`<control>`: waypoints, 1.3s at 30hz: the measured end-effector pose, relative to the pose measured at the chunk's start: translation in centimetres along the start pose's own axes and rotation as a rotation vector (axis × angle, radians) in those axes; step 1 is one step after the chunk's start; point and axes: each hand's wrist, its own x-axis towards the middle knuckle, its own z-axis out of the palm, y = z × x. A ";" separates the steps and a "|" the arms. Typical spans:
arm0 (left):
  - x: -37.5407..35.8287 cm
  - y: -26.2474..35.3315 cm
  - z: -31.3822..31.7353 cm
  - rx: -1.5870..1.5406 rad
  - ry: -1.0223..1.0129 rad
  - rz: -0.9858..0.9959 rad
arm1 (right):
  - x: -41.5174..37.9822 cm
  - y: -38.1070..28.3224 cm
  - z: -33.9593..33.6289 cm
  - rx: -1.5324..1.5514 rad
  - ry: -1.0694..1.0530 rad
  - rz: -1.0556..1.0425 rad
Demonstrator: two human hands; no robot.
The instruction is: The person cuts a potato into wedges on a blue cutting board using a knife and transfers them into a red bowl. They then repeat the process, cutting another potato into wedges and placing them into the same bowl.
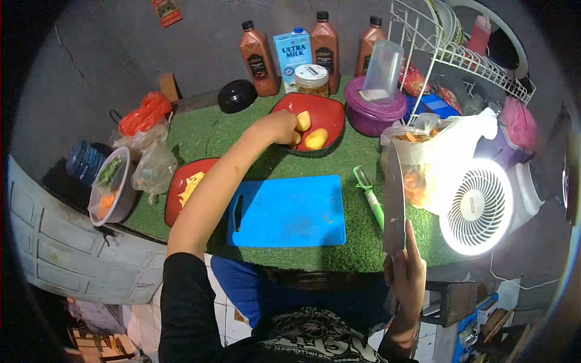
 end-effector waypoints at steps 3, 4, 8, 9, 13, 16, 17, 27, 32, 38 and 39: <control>-1.7 0.2 -1.8 0.037 0.015 0.016 | -0.2 0.1 -0.3 0.022 0.019 0.041; -2.6 -0.2 -2.6 0.019 0.116 0.050 | -0.2 0.0 -0.3 0.039 0.010 0.052; -9.8 2.0 -6.5 -0.156 0.284 0.260 | -0.1 -0.3 0.2 -0.021 -0.084 0.023; -12.0 2.8 -6.0 -0.195 0.304 0.332 | 0.0 -0.2 0.6 -0.024 -0.114 0.010; -18.1 6.4 0.6 -0.408 0.220 0.446 | 0.3 -0.5 2.5 -0.086 -0.224 -0.036; -19.1 7.0 4.9 -0.470 0.205 0.342 | 0.3 -0.3 3.9 -0.165 -0.276 -0.082; -19.2 6.7 5.6 -0.477 0.205 0.341 | 0.2 -0.5 4.4 -0.231 -0.284 -0.122; -21.9 7.0 8.6 -0.764 0.502 0.014 | 0.8 -3.1 8.5 -0.442 -0.485 -0.316; -21.4 7.6 9.8 -0.816 0.631 -0.009 | 0.6 -4.4 9.8 -0.497 -0.540 -0.341; -21.1 7.5 10.9 -0.815 0.715 0.005 | 0.1 -4.8 10.7 -0.476 -0.556 -0.298; -21.1 7.6 11.0 -0.825 0.727 0.002 | 0.0 -4.8 10.8 -0.475 -0.559 -0.293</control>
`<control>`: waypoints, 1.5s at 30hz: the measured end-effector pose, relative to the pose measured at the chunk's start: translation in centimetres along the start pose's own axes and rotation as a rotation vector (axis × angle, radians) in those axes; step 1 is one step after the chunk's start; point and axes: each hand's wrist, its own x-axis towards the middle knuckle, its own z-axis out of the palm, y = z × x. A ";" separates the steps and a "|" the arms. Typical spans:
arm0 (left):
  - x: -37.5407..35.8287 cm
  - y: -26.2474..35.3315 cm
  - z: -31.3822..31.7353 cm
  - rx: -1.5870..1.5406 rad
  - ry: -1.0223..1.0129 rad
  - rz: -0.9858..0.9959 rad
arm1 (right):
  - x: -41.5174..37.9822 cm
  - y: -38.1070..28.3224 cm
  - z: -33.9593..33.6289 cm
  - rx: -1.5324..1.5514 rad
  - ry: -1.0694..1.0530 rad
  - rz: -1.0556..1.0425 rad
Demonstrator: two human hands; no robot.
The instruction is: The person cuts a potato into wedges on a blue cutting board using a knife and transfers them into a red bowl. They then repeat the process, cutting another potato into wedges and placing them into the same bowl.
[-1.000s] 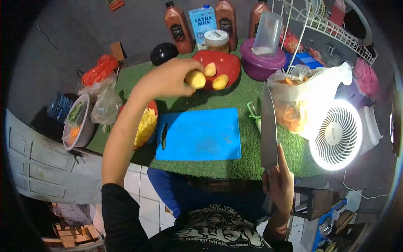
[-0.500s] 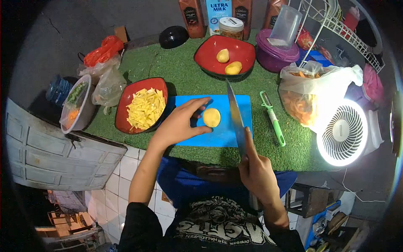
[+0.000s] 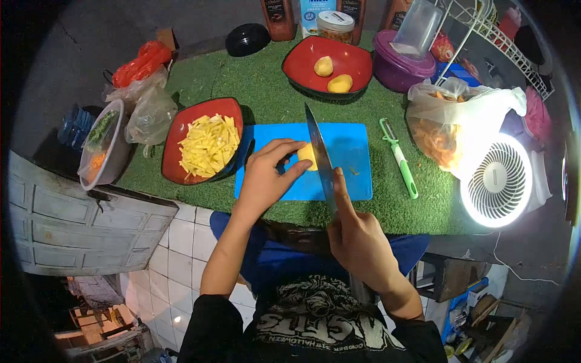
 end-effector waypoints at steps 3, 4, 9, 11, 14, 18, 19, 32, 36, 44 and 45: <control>-0.1 0.5 0.0 0.000 0.003 -0.025 | -0.1 -0.3 0.2 -0.020 -0.021 -0.003; -0.2 0.4 0.0 -0.002 -0.001 -0.028 | -0.3 -0.4 0.4 -0.078 0.013 -0.037; -0.3 0.2 0.4 0.024 0.049 0.083 | -0.2 -0.9 1.3 -0.391 0.031 -0.143; -0.3 -0.2 0.6 0.028 0.043 0.088 | -0.2 -1.1 2.7 -0.448 0.108 -0.046; -0.3 -0.1 0.7 0.052 0.047 0.116 | 0.4 -1.9 3.2 -0.437 0.111 0.019; -0.1 0.2 0.5 0.007 0.031 0.007 | 1.4 -1.9 3.3 -0.517 0.029 0.032; -0.1 0.1 0.6 0.013 0.034 0.014 | 1.6 -2.1 3.0 -0.515 0.024 0.037; -0.3 0.0 1.5 0.150 0.142 0.212 | 4.1 -0.1 3.2 -0.536 0.148 -0.212; -0.2 -0.6 1.7 0.135 0.107 0.181 | 3.7 1.5 3.2 -0.670 0.318 -0.390; 0.2 -0.1 1.4 0.166 0.067 0.201 | 2.3 2.7 1.9 -0.614 0.114 -0.367; 0.3 -0.1 1.2 0.165 0.088 0.189 | 2.0 2.6 1.9 -0.613 0.112 -0.368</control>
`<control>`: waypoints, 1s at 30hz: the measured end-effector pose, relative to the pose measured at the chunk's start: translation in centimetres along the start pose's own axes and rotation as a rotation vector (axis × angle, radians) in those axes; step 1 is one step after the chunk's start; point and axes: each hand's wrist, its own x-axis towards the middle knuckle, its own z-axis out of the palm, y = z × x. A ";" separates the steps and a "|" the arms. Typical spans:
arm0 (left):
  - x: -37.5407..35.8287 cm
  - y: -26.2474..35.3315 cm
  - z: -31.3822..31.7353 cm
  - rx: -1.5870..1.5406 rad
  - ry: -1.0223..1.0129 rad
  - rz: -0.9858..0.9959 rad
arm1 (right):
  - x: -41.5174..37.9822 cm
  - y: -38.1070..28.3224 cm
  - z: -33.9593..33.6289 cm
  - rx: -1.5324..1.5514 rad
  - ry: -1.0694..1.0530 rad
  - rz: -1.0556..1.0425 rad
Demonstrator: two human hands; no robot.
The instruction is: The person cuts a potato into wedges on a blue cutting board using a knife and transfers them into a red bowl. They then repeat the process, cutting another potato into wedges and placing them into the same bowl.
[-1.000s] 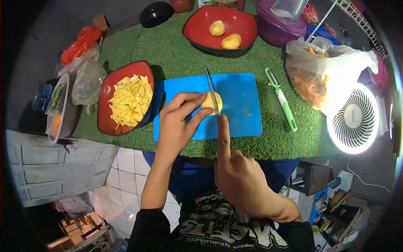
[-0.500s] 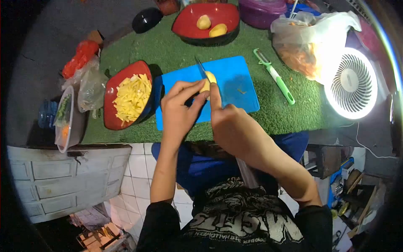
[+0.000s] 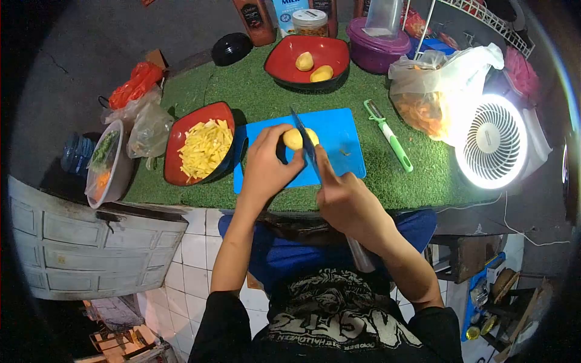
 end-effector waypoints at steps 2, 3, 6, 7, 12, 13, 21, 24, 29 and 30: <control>0.1 0.3 -0.9 0.103 -0.024 -0.034 | -0.4 -0.3 -0.9 0.316 -0.026 0.328; 0.1 0.6 -1.5 0.206 -0.051 -0.070 | -0.5 -0.3 -1.6 0.315 -0.027 0.330; -0.3 0.9 -2.5 0.230 -0.157 -0.095 | -1.3 -0.3 -2.4 0.287 -0.159 0.401; -0.2 1.1 -2.8 0.210 -0.178 -0.084 | -2.1 -0.6 -2.1 0.247 -0.165 0.390; 1.5 3.3 -2.1 0.148 -0.203 0.197 | -3.1 -1.2 -1.4 0.175 -0.131 0.389; 1.9 3.2 -1.7 0.151 -0.202 0.194 | -3.0 -1.4 -1.4 0.166 -0.138 0.398; 3.5 1.6 0.7 0.119 -0.464 0.151 | -3.5 -1.3 -1.1 0.180 -0.120 0.396; 3.6 2.1 -0.5 0.099 -0.440 0.054 | -3.2 -1.3 -1.2 0.210 -0.142 0.475; 2.1 1.1 -1.0 0.168 -0.368 0.194 | -3.3 -1.0 -1.0 0.219 -0.153 0.438; 1.7 1.1 -1.3 0.171 -0.387 0.216 | -3.4 -1.0 -1.0 0.222 -0.155 0.440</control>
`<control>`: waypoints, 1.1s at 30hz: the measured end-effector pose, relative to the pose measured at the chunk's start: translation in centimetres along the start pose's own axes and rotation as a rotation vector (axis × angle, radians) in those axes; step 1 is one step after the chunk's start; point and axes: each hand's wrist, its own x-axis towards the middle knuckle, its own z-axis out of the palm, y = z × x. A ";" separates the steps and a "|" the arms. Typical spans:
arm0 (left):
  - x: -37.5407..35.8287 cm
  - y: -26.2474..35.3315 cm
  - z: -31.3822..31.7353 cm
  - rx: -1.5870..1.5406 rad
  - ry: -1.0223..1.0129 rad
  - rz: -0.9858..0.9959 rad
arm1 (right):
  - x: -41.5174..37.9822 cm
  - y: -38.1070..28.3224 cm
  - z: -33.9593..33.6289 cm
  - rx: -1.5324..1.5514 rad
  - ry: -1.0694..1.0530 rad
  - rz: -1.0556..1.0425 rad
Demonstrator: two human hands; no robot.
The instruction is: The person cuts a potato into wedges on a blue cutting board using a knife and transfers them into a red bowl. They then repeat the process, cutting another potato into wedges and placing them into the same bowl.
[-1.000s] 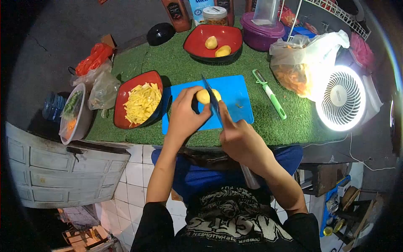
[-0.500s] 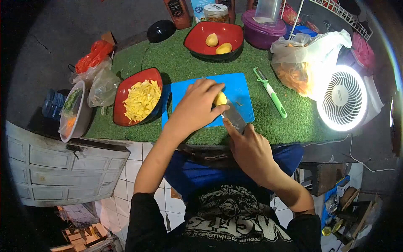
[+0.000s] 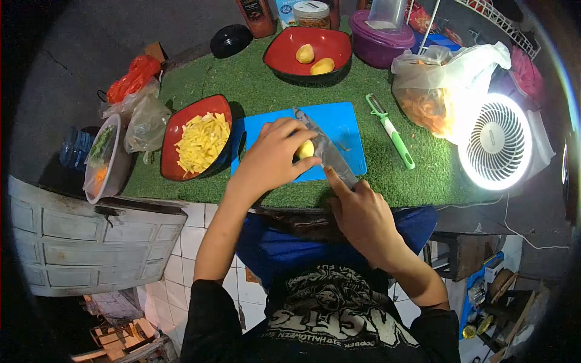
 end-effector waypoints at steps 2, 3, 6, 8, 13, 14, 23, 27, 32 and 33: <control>-0.4 -0.2 -0.3 0.005 -0.014 0.027 | 0.1 0.2 -0.1 0.017 0.040 -0.005; -0.7 -0.3 -0.3 -0.015 -0.051 0.021 | 0.1 0.3 -0.2 0.016 0.039 -0.005; -1.0 -0.2 -1.0 -0.031 -0.108 0.010 | 0.4 0.5 -1.0 0.067 0.031 0.098; -1.2 -0.1 -1.2 -0.030 -0.129 0.004 | 0.3 0.8 -1.8 0.253 0.115 0.039; -2.7 -0.7 -0.4 0.031 0.065 -0.168 | -0.1 -0.1 -3.7 0.325 0.081 0.019; -2.8 -0.6 0.0 0.038 0.075 -0.193 | -0.2 -0.4 -3.9 0.332 0.041 0.026; -1.8 0.6 2.1 0.012 0.172 -0.209 | 0.6 -0.7 -2.3 0.316 -0.003 -0.061; -2.0 0.8 2.4 -0.034 0.214 -0.213 | 0.7 -0.6 -1.7 0.319 0.015 -0.083; -1.9 0.6 2.6 0.022 0.225 -0.195 | 1.2 -1.4 -1.5 0.150 -0.075 -0.061; -1.7 0.5 2.7 0.023 0.219 -0.190 | 1.7 -1.7 -1.4 0.074 -0.124 -0.061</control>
